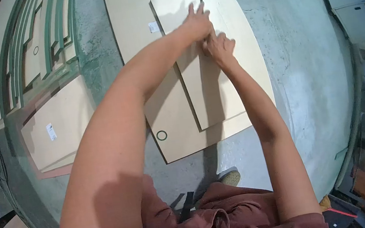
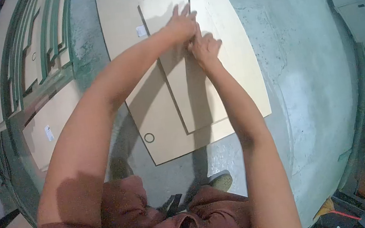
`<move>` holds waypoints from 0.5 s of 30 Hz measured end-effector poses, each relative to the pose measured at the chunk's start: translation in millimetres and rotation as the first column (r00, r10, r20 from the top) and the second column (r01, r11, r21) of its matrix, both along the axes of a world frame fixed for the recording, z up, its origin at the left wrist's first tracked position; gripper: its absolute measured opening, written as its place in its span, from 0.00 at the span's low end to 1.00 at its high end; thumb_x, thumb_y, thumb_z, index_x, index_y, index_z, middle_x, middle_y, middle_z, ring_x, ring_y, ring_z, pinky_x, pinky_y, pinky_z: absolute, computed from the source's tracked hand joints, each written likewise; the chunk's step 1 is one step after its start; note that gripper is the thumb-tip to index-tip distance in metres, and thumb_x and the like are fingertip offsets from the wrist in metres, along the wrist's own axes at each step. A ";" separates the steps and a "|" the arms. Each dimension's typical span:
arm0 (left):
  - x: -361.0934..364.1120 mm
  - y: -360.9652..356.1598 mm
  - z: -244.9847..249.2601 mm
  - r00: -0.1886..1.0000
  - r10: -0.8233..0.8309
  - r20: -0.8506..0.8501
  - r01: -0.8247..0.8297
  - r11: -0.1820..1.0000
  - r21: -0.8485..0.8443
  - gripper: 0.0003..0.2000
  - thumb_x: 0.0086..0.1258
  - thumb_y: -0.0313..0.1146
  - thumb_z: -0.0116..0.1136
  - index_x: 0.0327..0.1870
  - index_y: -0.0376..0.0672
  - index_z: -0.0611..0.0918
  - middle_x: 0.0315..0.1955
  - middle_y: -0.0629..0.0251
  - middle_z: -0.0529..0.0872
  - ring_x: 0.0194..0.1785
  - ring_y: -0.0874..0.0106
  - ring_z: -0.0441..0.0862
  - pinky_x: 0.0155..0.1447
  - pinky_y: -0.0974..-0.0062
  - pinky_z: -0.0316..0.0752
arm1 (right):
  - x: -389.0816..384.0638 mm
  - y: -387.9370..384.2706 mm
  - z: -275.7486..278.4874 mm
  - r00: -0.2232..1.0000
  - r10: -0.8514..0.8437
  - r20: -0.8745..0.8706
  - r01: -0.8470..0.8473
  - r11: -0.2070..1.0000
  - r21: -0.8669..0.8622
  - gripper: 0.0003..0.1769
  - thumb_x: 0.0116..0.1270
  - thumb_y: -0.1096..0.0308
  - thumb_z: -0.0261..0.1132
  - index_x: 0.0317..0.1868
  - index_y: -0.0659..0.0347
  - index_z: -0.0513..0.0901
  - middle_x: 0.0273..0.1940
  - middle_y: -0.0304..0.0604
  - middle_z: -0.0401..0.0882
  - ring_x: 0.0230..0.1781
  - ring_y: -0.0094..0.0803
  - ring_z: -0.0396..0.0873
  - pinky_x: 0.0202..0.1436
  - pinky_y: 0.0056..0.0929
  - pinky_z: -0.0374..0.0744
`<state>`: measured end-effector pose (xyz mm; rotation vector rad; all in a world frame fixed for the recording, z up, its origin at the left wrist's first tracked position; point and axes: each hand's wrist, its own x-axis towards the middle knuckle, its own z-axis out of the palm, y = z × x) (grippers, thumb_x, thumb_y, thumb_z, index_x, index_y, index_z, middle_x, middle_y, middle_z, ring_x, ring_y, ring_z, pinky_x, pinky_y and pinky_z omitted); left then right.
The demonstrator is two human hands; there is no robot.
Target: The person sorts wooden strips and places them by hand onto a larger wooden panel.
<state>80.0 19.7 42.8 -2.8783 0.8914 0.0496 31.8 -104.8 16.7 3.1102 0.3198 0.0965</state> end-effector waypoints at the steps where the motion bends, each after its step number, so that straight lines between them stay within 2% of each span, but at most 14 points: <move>1: -20.3 -1.8 6.0 0.999 -0.031 -0.044 0.032 0.999 0.024 0.19 0.65 0.38 0.46 0.54 0.39 0.75 0.64 0.54 0.65 0.71 0.50 0.52 0.67 0.37 0.46 | -19.0 -8.2 0.7 0.999 0.027 -0.024 -0.027 1.000 0.000 0.40 0.57 0.48 0.61 0.68 0.44 0.57 0.33 0.50 0.79 0.30 0.42 0.79 0.32 0.47 0.70; 3: -64.6 -4.9 -12.0 0.996 -0.078 -0.033 0.077 0.997 -0.020 0.23 0.65 0.41 0.46 0.58 0.37 0.72 0.64 0.52 0.64 0.71 0.50 0.50 0.68 0.39 0.45 | -72.3 -28.4 13.2 0.993 0.109 -0.043 -0.111 0.993 -0.029 0.39 0.59 0.48 0.60 0.69 0.44 0.56 0.34 0.52 0.78 0.29 0.43 0.78 0.33 0.47 0.71; 5: -125.2 -2.0 -22.9 0.983 -0.166 0.077 0.172 0.982 -0.075 0.26 0.65 0.43 0.47 0.61 0.36 0.68 0.65 0.52 0.63 0.71 0.50 0.49 0.68 0.41 0.44 | -125.4 -41.2 42.8 0.952 0.092 -0.293 -0.101 0.995 -0.017 0.39 0.59 0.49 0.60 0.69 0.43 0.55 0.34 0.53 0.76 0.29 0.43 0.78 0.33 0.44 0.71; 7: -184.3 11.6 -17.4 0.947 -0.307 0.092 0.319 0.932 -0.173 0.27 0.65 0.44 0.47 0.63 0.37 0.66 0.65 0.52 0.62 0.71 0.50 0.49 0.68 0.42 0.46 | -185.4 -65.7 47.3 0.943 0.207 -0.262 -0.216 0.976 -0.005 0.41 0.57 0.51 0.62 0.69 0.43 0.55 0.31 0.52 0.74 0.28 0.44 0.77 0.32 0.43 0.71; 9: -228.9 23.0 -6.2 0.910 -0.410 -0.058 0.382 0.887 -0.260 0.29 0.65 0.47 0.49 0.63 0.37 0.65 0.64 0.50 0.61 0.71 0.49 0.49 0.68 0.43 0.47 | -230.3 -76.5 54.0 0.899 0.261 -0.352 -0.265 0.963 0.037 0.43 0.54 0.52 0.65 0.69 0.43 0.55 0.30 0.50 0.73 0.27 0.42 0.76 0.31 0.42 0.70; 11: -258.8 39.4 -9.0 0.897 -0.440 -0.048 0.406 0.862 -0.302 0.31 0.63 0.49 0.52 0.62 0.37 0.66 0.63 0.50 0.62 0.69 0.49 0.52 0.67 0.43 0.49 | -250.9 -80.1 52.0 0.858 0.364 -0.362 -0.368 0.928 0.062 0.45 0.53 0.53 0.66 0.70 0.43 0.55 0.30 0.49 0.73 0.26 0.41 0.76 0.31 0.42 0.69; 13: -263.8 43.6 -5.8 0.881 -0.471 -0.048 0.429 0.836 -0.342 0.33 0.60 0.51 0.55 0.62 0.38 0.67 0.62 0.50 0.64 0.68 0.48 0.55 0.67 0.44 0.51 | -247.4 -72.5 54.2 0.844 0.384 -0.375 -0.388 0.919 0.069 0.45 0.52 0.54 0.67 0.70 0.43 0.55 0.32 0.49 0.73 0.26 0.41 0.76 0.31 0.42 0.69; 15: -248.6 44.1 -4.0 0.930 -0.345 -0.125 0.290 0.899 -0.327 0.35 0.62 0.54 0.52 0.64 0.37 0.62 0.63 0.48 0.60 0.70 0.48 0.50 0.68 0.46 0.50 | -229.1 -57.4 53.6 0.859 0.360 -0.365 -0.367 0.929 0.054 0.45 0.53 0.54 0.67 0.70 0.42 0.55 0.32 0.48 0.73 0.26 0.41 0.77 0.32 0.42 0.69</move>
